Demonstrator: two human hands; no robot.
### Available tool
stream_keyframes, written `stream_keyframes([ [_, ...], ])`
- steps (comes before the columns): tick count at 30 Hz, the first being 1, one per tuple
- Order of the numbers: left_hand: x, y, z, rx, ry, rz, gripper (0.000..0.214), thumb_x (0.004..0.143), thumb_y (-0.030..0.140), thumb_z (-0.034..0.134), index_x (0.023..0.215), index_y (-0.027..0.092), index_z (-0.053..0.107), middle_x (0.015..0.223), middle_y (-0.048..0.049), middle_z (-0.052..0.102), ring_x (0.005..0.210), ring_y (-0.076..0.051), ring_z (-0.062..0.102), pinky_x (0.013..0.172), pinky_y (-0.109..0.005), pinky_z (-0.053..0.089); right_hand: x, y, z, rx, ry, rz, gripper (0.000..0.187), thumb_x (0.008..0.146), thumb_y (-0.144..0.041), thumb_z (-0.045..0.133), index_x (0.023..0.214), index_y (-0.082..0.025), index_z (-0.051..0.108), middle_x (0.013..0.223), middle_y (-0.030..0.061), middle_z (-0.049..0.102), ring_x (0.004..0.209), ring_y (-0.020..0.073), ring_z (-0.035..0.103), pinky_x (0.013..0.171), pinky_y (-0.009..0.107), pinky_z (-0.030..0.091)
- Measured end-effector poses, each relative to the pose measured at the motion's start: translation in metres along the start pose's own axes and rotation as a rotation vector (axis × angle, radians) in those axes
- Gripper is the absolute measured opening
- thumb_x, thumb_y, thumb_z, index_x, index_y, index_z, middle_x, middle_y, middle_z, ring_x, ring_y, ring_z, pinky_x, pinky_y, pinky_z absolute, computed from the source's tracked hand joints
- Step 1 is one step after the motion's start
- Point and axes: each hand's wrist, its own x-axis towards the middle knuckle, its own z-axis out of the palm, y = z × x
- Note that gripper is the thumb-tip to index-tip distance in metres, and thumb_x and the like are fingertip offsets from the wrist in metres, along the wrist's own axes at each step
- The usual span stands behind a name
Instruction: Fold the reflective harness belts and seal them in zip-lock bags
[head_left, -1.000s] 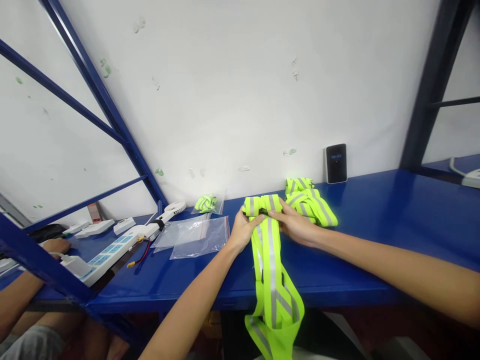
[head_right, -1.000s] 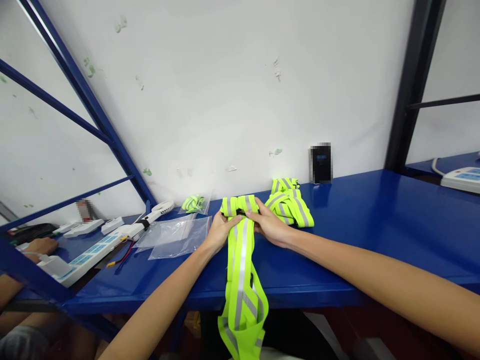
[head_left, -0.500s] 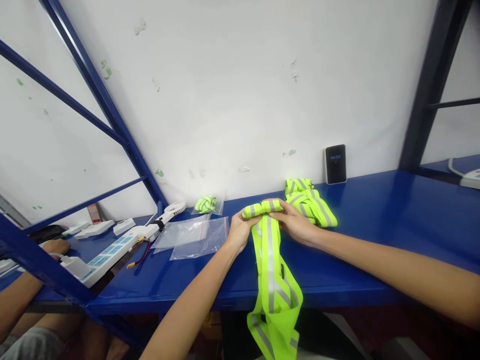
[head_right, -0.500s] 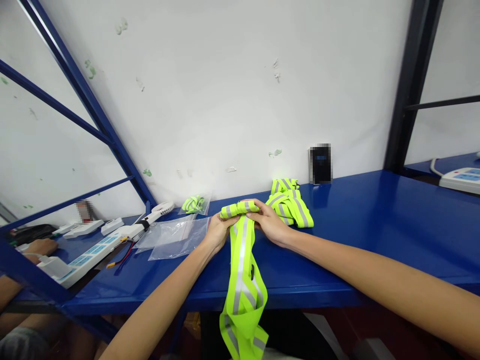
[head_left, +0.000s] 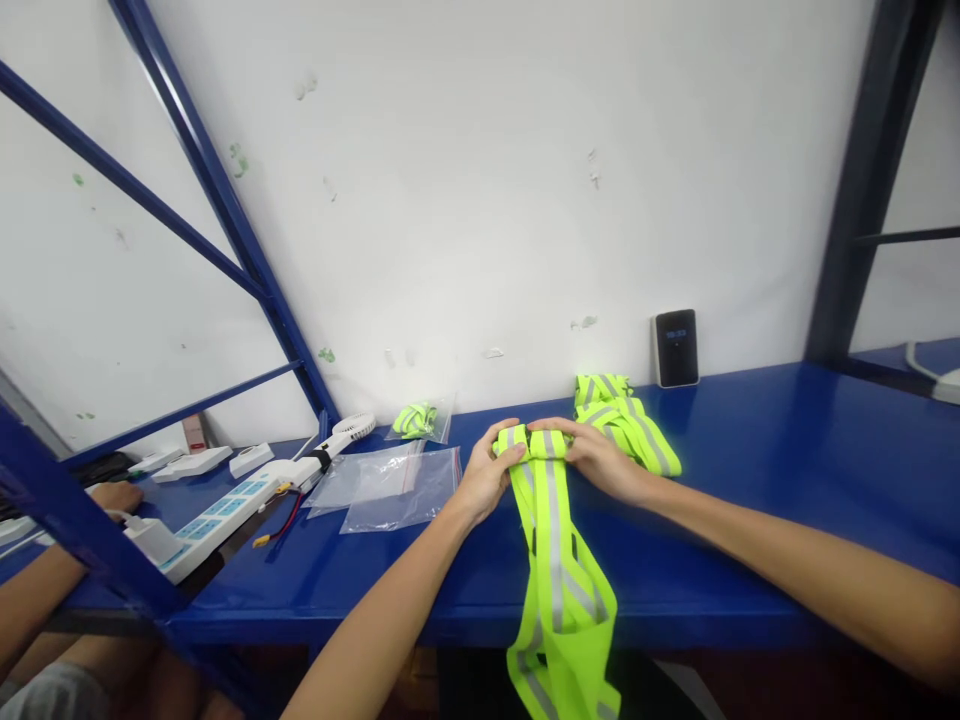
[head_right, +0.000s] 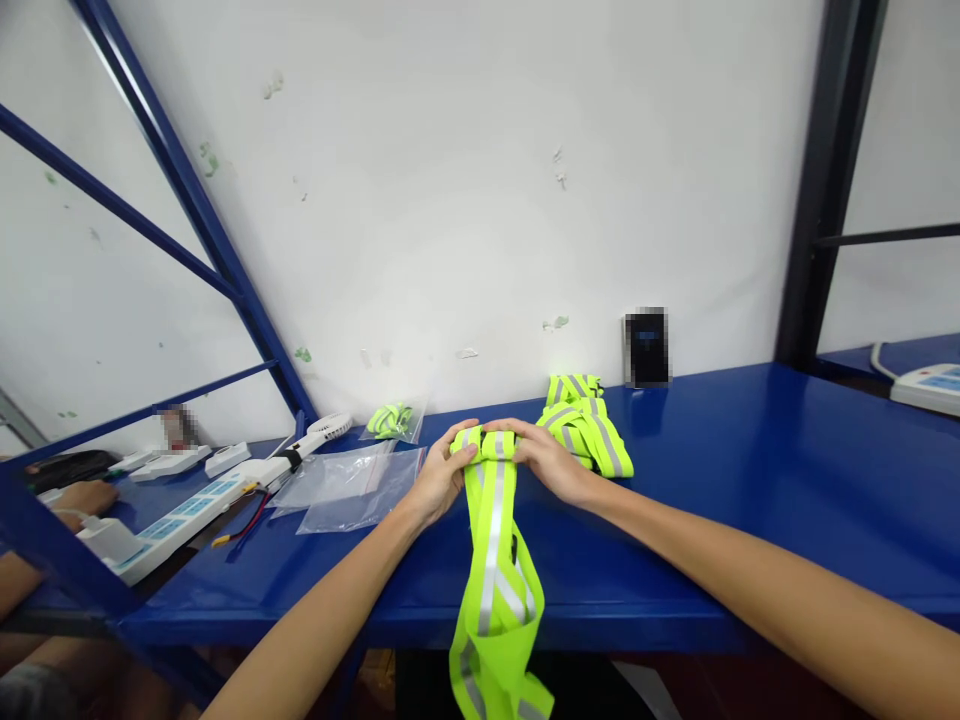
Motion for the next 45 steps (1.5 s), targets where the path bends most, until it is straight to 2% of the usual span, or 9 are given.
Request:
stream_keyframes([
  [2,0.001,0.0,-0.003,-0.004,0.005,0.021,0.065,0.061,0.025,0.082,0.119,0.017,0.053,0.093,-0.0042,0.066,0.076,-0.014,0.064,0.072,-0.027,0.051,0.0,0.0,0.001,0.05,-0.003,0.06,0.046,0.075,-0.023,0.055,0.121,-0.023,0.061,0.113,0.0043,0.066,0.104,0.0242,0.061,0.093,0.038,0.046],
  [5,0.001,0.0,-0.006,-0.009,0.01,0.017,0.081,0.062,0.024,0.083,0.131,0.021,0.041,0.097,-0.0055,0.068,0.081,-0.017,0.066,0.076,-0.03,0.052,0.0,0.0,0.002,0.063,0.116,0.209,0.066,0.077,-0.028,0.065,0.138,-0.03,0.041,0.104,0.0034,0.067,0.095,0.0217,0.065,0.086,0.037,0.051],
  [8,0.001,-0.001,-0.008,0.012,0.025,-0.001,0.086,0.058,0.022,0.085,0.131,0.022,0.04,0.101,-0.0065,0.069,0.085,-0.019,0.067,0.079,-0.034,0.052,0.0,-0.004,0.0,0.038,0.087,0.294,0.068,0.073,-0.025,0.071,0.134,-0.025,0.044,0.104,0.0063,0.067,0.09,0.0212,0.066,0.076,0.033,0.055],
  [13,0.003,-0.005,-0.008,0.017,-0.07,0.008,0.057,0.06,0.028,0.083,0.109,0.013,0.056,0.101,-0.0112,0.07,0.087,-0.024,0.068,0.083,-0.037,0.051,0.0,-0.011,-0.002,-0.138,0.092,0.14,0.053,0.069,-0.021,0.073,0.118,-0.023,0.053,0.103,0.0052,0.068,0.091,0.0216,0.065,0.07,0.03,0.054],
  [19,0.003,-0.012,-0.005,-0.001,-0.044,0.026,0.059,0.061,0.025,0.083,0.11,0.02,0.051,0.097,-0.0059,0.07,0.082,-0.022,0.069,0.078,-0.037,0.053,0.0,-0.002,0.001,-0.189,0.1,0.022,0.05,0.072,-0.022,0.068,0.119,-0.026,0.05,0.102,0.002,0.065,0.089,0.0199,0.062,0.075,0.033,0.051],
  [25,0.006,-0.021,-0.008,0.057,0.022,0.043,0.049,0.058,0.022,0.083,0.098,0.017,0.055,0.093,-0.0041,0.068,0.083,-0.019,0.066,0.079,-0.034,0.051,0.004,0.01,-0.003,-0.375,0.148,-0.139,0.037,0.073,-0.014,0.061,0.109,-0.023,0.056,0.098,0.0012,0.063,0.094,0.0198,0.059,0.082,0.032,0.046],
  [32,0.007,-0.023,-0.015,0.105,-0.021,-0.026,0.071,0.058,0.016,0.081,0.121,0.024,0.049,0.091,-0.0012,0.066,0.077,-0.017,0.064,0.073,-0.032,0.051,0.001,0.012,-0.001,-0.671,0.118,-0.283,0.036,0.076,-0.01,0.053,0.109,-0.022,0.06,0.103,0.0047,0.063,0.094,0.0217,0.059,0.077,0.032,0.048],
  [40,-0.001,-0.002,-0.005,0.039,-0.011,-0.098,0.095,0.053,0.009,0.08,0.137,0.028,0.039,0.072,0.0047,0.062,0.066,-0.012,0.06,0.07,-0.028,0.049,-0.001,0.009,-0.001,-0.788,0.036,-0.456,0.038,0.081,-0.009,0.05,0.112,-0.027,0.064,0.108,0.0065,0.066,0.103,0.0252,0.057,0.092,0.044,0.044],
  [45,-0.001,-0.001,-0.002,-0.071,-0.021,-0.078,0.076,0.058,0.028,0.083,0.125,0.02,0.049,0.086,-0.0021,0.065,0.075,-0.015,0.062,0.074,-0.028,0.048,0.0,0.009,-0.002,-0.694,0.096,-0.451,0.037,0.078,-0.006,0.051,0.103,-0.027,0.069,0.102,0.0058,0.068,0.101,0.0256,0.058,0.092,0.046,0.044],
])
